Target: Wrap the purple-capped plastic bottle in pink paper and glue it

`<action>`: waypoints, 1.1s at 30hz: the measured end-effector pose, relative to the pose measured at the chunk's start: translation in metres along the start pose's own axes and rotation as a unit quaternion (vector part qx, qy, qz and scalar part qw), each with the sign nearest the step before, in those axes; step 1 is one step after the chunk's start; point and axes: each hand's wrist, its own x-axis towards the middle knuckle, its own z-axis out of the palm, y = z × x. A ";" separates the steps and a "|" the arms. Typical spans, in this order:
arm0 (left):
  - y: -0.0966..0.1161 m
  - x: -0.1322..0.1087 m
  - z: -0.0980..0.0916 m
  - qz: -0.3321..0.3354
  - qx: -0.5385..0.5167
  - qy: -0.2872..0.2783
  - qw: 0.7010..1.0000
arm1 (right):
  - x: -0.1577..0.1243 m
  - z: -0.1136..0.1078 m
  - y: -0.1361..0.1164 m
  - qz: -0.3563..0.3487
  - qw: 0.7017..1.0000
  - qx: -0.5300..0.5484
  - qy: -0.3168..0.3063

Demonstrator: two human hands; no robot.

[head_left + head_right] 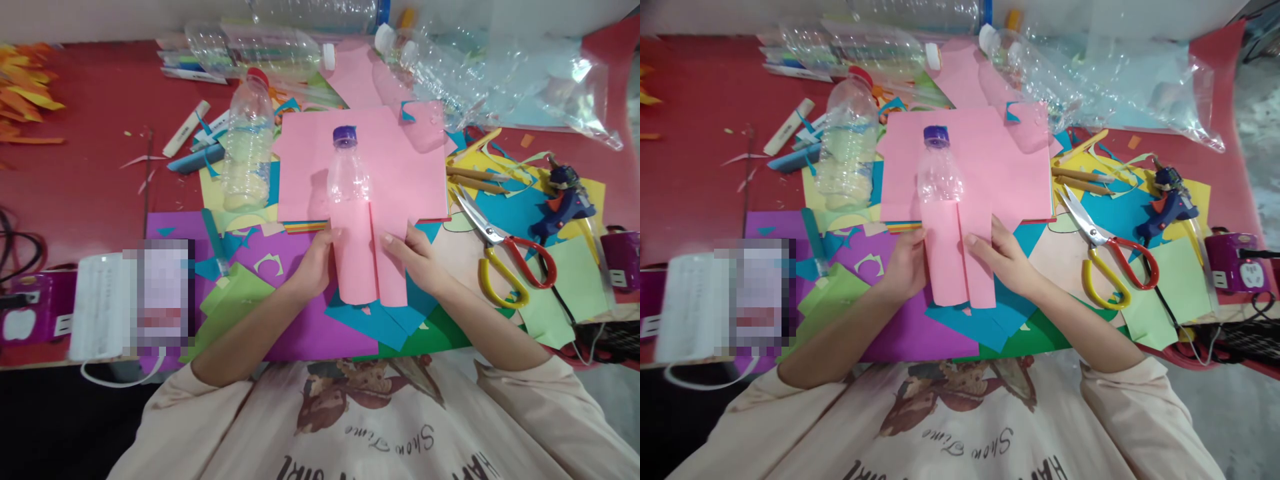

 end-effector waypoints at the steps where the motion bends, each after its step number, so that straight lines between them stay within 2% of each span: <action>1: 0.001 0.001 0.000 -0.013 -0.011 0.000 1.000 | 0.001 -0.001 0.001 0.003 1.000 -0.004 0.004; 4: 0.003 0.003 -0.003 -0.030 -0.012 -0.011 0.999 | 0.002 -0.002 0.002 0.010 1.000 0.005 0.024; 9: 0.001 0.005 -0.006 0.034 0.029 -0.011 0.999 | 0.001 -0.004 0.003 0.058 0.995 0.031 0.070; 12: 0.000 0.005 -0.006 0.044 0.039 -0.021 0.998 | 0.000 -0.004 0.002 0.053 0.995 0.031 0.078; 16: 0.001 0.004 -0.004 0.041 0.050 -0.036 0.997 | -0.001 -0.004 0.000 0.017 0.997 0.016 0.072; 21: 0.001 0.003 -0.002 0.050 0.052 -0.027 0.997 | 0.000 -0.003 -0.001 -0.030 0.997 -0.039 0.055; 26: 0.001 0.001 -0.002 0.030 0.057 -0.032 0.997 | 0.000 -0.003 0.001 -0.027 0.993 -0.099 0.056; 33: -0.005 -0.001 -0.008 0.031 0.069 -0.017 0.997 | 0.000 -0.001 0.007 -0.049 0.992 -0.116 0.027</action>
